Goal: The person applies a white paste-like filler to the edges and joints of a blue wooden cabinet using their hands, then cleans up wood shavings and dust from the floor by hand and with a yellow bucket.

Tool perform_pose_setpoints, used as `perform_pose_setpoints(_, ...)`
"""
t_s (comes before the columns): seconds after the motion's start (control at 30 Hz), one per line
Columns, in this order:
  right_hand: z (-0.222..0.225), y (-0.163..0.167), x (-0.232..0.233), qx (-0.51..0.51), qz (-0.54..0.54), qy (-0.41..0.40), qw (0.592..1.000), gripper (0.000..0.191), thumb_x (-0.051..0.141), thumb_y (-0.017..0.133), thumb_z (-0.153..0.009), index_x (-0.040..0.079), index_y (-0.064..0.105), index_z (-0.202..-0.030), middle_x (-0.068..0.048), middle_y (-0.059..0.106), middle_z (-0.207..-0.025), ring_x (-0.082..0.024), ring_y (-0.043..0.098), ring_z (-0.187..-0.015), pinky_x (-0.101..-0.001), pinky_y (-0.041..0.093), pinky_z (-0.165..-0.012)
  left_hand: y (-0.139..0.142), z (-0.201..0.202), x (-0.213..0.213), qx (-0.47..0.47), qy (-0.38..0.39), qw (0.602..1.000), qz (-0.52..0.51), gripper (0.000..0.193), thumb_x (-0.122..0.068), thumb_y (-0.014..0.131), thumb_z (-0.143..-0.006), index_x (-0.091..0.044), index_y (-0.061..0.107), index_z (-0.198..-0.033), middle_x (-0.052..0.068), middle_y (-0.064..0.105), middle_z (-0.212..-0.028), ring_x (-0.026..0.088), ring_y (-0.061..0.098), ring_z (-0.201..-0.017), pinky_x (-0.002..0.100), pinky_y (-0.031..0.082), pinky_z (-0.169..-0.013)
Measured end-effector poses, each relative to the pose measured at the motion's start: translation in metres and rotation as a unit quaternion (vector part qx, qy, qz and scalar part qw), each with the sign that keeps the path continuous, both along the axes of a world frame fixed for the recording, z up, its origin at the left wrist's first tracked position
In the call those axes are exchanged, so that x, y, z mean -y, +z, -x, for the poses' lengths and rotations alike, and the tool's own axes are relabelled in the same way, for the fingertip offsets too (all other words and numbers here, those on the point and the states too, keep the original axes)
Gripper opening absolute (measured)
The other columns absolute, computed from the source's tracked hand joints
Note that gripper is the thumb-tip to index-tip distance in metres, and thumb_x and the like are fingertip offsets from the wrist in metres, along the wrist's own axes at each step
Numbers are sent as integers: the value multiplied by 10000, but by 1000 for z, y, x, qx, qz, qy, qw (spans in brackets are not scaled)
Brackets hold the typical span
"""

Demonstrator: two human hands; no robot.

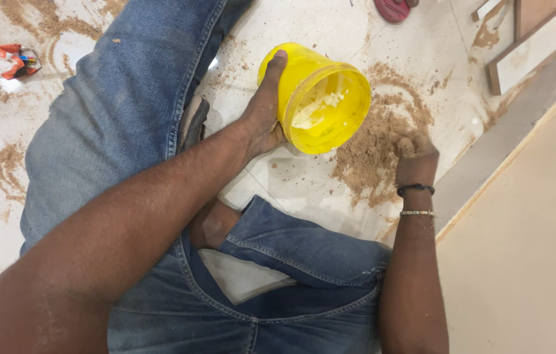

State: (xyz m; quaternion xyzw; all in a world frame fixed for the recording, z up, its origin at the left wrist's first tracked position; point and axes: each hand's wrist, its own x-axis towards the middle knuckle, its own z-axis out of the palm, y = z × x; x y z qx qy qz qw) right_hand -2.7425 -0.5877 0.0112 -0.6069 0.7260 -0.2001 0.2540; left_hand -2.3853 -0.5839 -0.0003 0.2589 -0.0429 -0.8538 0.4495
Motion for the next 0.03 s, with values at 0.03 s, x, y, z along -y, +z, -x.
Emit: perform_pose_setpoints(0.03,6,3,1,5,-48,-105,993,152,137,602,-1113,49,719,-1158,-219,788,-1125,-286,765,-1040,-418,577,-859,1,2,-1,7,0,1000,-6,902,-744,261,-932,-79,416,-1521,231,621,-1421,306,688,-1249,458,595,-952)
